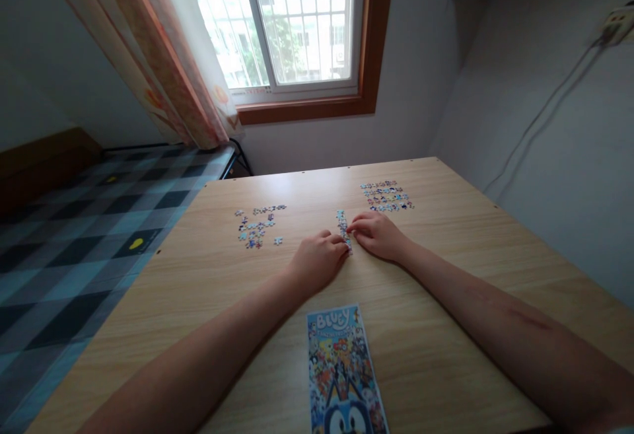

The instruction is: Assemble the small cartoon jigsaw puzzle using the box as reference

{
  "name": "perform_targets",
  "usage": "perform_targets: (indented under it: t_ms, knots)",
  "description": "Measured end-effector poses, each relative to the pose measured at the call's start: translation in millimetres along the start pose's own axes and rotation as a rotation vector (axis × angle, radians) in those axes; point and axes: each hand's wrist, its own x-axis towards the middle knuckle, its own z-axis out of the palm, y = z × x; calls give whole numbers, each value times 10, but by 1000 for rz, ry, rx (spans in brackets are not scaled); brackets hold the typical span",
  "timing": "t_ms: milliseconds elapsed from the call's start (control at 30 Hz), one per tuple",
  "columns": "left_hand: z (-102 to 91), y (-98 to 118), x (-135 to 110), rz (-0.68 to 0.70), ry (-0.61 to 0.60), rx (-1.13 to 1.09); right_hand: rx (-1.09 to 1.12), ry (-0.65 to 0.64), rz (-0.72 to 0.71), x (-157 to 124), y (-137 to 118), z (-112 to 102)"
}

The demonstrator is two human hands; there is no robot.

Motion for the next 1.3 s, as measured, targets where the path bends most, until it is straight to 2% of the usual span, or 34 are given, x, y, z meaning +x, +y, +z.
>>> perform_targets:
  t_ms: [167,300,567,700,1000,1300]
  knots:
    - [2,9,2,-29,-12,15,4,2,5,3,-4,3]
    - [35,-19,10,-34,24,-7,0,-2,-8,4,-1,5]
    - [103,-169,25,-122,115,-110,16,21,25,1,-42,1]
    - [96,-231,-17,-141,111,-108,25,17,27,5,-72,-18]
    - [106,-205,44,-181,116,-121,-39,-5,64,5,-65,-25]
    - [99,-210,51,-200,125,-119,-51,-7,43,16,-55,-32]
